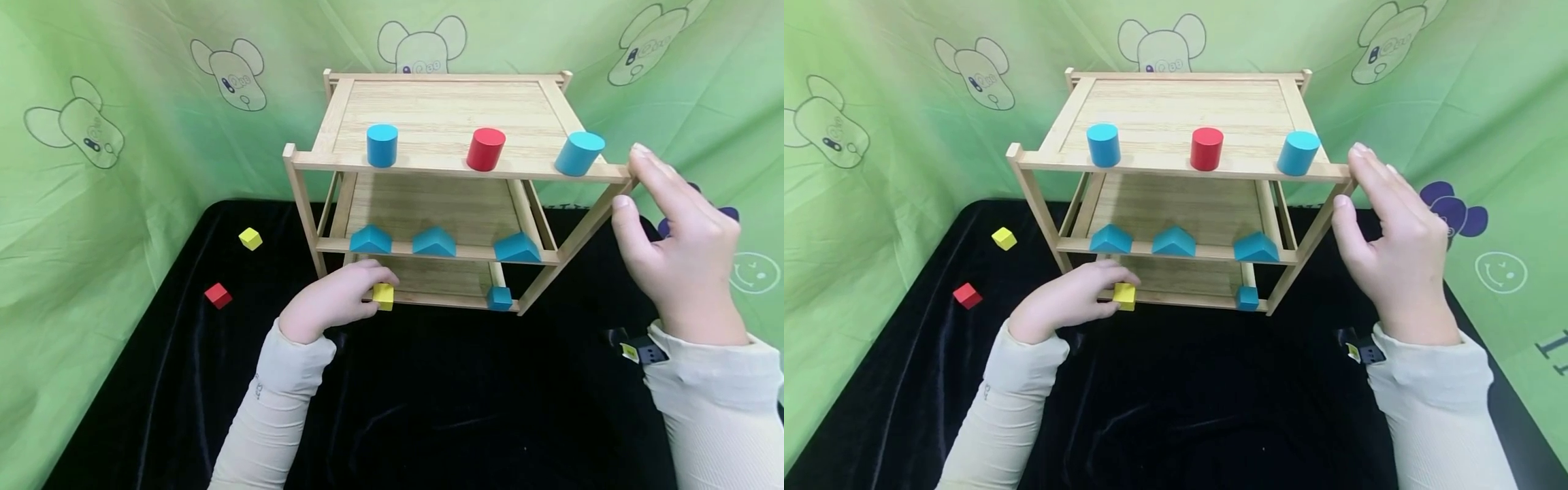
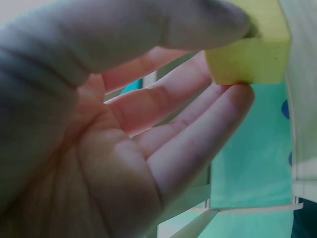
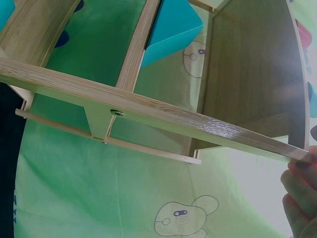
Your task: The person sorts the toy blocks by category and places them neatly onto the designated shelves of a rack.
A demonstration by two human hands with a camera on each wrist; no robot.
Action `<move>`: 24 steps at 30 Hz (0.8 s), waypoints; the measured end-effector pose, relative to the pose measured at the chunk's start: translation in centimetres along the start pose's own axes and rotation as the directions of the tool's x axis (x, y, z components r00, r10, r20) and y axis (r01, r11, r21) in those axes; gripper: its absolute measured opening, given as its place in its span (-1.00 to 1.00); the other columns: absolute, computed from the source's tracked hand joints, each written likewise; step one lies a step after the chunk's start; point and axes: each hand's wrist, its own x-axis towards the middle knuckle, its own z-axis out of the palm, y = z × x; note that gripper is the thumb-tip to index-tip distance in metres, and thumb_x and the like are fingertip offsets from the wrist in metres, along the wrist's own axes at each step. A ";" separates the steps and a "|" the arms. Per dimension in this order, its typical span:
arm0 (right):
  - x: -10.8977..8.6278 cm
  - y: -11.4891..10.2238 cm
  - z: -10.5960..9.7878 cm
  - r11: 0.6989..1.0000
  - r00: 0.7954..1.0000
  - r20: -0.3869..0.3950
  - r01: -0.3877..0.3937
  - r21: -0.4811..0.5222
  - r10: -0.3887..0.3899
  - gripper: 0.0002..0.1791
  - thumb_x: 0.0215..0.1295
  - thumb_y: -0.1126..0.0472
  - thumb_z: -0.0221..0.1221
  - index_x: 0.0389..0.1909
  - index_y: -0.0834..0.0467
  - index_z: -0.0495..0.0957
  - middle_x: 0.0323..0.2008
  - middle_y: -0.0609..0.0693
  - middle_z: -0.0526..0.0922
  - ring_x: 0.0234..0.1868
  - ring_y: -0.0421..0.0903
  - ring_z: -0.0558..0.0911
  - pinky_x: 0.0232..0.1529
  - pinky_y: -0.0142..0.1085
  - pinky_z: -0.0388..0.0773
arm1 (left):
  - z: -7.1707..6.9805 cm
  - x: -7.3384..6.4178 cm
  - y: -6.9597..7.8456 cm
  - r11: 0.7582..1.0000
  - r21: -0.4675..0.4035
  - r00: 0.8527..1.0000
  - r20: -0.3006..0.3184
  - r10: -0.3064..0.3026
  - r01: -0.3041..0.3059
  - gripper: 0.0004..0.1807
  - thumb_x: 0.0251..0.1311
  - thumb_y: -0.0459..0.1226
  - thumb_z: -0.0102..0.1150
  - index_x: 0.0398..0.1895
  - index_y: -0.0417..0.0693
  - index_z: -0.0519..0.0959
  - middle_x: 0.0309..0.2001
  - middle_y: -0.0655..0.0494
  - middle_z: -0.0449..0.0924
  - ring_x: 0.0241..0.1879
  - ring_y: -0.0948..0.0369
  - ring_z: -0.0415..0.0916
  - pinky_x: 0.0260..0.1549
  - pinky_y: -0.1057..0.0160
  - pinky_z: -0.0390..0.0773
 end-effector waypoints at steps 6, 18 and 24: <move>0.0 0.0 0.1 1.000 1.000 -0.002 0.001 0.008 -0.001 -0.53 0.28 0.02 0.14 0.12 0.15 0.69 0.10 0.02 0.68 0.17 -0.03 0.64 0.23 -0.53 0.40 | 0.9 0.8 0.2 1.000 -0.003 1.000 -0.002 0.024 -0.024 -0.57 0.25 -0.49 0.19 0.21 -0.22 0.56 0.08 -0.05 0.55 -0.09 0.12 0.44 -0.09 0.24 0.53; -0.1 0.1 0.1 1.000 1.000 0.002 -0.008 0.003 0.008 -0.53 0.29 0.02 0.14 0.14 0.12 0.68 0.12 0.00 0.67 0.18 -0.04 0.63 0.23 -0.54 0.39 | 2.4 2.1 0.4 0.999 0.010 0.998 -0.047 0.046 -0.046 -0.59 0.28 -0.48 0.22 0.20 -0.20 0.56 0.09 -0.07 0.55 -0.11 0.14 0.50 -0.07 0.23 0.58; -0.1 0.0 0.2 1.000 1.000 -0.010 -0.004 0.004 0.004 -0.53 0.29 0.02 0.14 0.12 0.14 0.69 0.11 0.01 0.68 0.16 -0.01 0.64 0.24 -0.51 0.40 | 2.9 2.7 0.8 0.997 0.008 0.995 -0.068 0.080 -0.079 -0.60 0.29 -0.48 0.21 0.21 -0.22 0.55 0.05 -0.07 0.56 -0.13 0.14 0.50 -0.07 0.25 0.58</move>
